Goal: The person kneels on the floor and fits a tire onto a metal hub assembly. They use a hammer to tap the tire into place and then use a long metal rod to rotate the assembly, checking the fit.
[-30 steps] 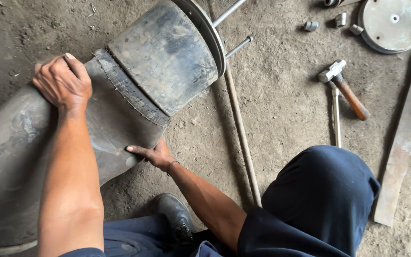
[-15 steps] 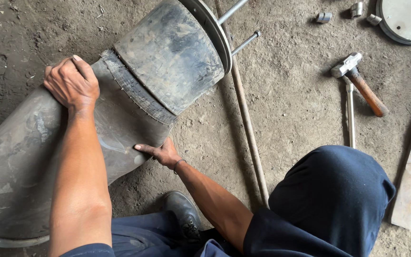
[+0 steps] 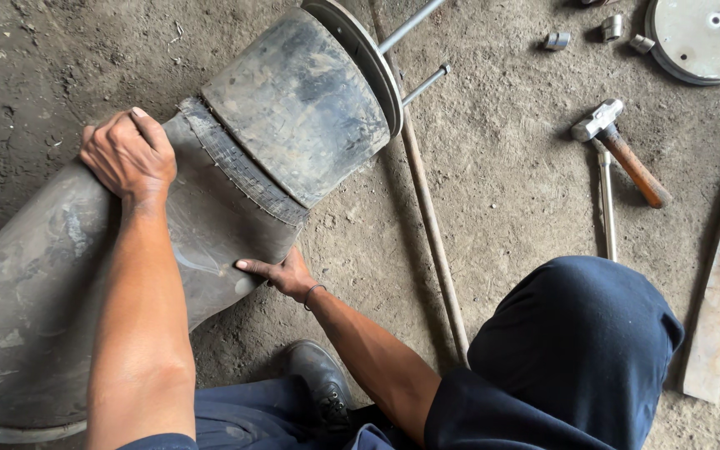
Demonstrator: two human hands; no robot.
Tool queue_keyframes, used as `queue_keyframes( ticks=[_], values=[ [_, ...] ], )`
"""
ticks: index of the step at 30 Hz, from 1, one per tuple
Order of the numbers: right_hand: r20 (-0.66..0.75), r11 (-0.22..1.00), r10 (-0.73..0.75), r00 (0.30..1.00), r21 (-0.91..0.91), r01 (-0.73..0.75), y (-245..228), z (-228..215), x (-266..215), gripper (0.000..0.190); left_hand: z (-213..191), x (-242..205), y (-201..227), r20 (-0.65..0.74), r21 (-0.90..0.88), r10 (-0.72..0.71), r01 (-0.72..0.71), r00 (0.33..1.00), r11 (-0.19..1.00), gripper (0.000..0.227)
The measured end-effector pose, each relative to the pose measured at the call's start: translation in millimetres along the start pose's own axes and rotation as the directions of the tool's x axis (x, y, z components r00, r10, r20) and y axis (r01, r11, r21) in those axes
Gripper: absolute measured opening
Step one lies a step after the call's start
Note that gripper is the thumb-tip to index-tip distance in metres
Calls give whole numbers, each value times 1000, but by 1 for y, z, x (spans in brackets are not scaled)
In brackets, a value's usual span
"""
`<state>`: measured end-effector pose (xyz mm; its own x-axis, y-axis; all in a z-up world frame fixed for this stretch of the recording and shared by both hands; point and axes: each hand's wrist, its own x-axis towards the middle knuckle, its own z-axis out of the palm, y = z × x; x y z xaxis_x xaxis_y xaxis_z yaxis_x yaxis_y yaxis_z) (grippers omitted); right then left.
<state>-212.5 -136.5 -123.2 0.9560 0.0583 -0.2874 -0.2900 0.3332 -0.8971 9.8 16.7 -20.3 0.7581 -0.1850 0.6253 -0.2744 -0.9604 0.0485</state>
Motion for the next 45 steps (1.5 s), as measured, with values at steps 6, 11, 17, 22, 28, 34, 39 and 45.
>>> queue_keyframes(
  ticks=[6,11,17,22,28,34,39,45],
  values=[
    [-19,992,122,992,-43,-122,1,0,0,58,0,0,0,1,-4,3,-3,1000,1000,41],
    [-12,991,129,992,-25,-130,0,0,0,56,-1,1,1,-19,-2,11,-11,1000,1000,40],
    [-24,990,139,990,-34,-140,-2,0,-1,56,-6,2,6,10,-25,-1,1,1000,1000,41],
    [-23,993,115,993,-3,-115,-6,2,-3,56,-9,4,7,44,-69,-8,11,999,998,40],
    [-31,991,133,991,-16,-133,-8,1,-5,58,-8,3,8,-25,-21,23,-23,999,1000,37],
    [-36,990,133,990,-39,-134,-7,1,-4,60,-6,4,5,-18,-28,34,-34,999,999,36],
    [-13,998,24,1000,60,-24,-4,3,-3,67,-8,4,5,-18,-34,36,-37,999,999,37],
    [-47,988,153,987,-23,-154,-5,1,-2,66,-14,6,10,-12,-51,38,-39,999,998,37]
  ],
)
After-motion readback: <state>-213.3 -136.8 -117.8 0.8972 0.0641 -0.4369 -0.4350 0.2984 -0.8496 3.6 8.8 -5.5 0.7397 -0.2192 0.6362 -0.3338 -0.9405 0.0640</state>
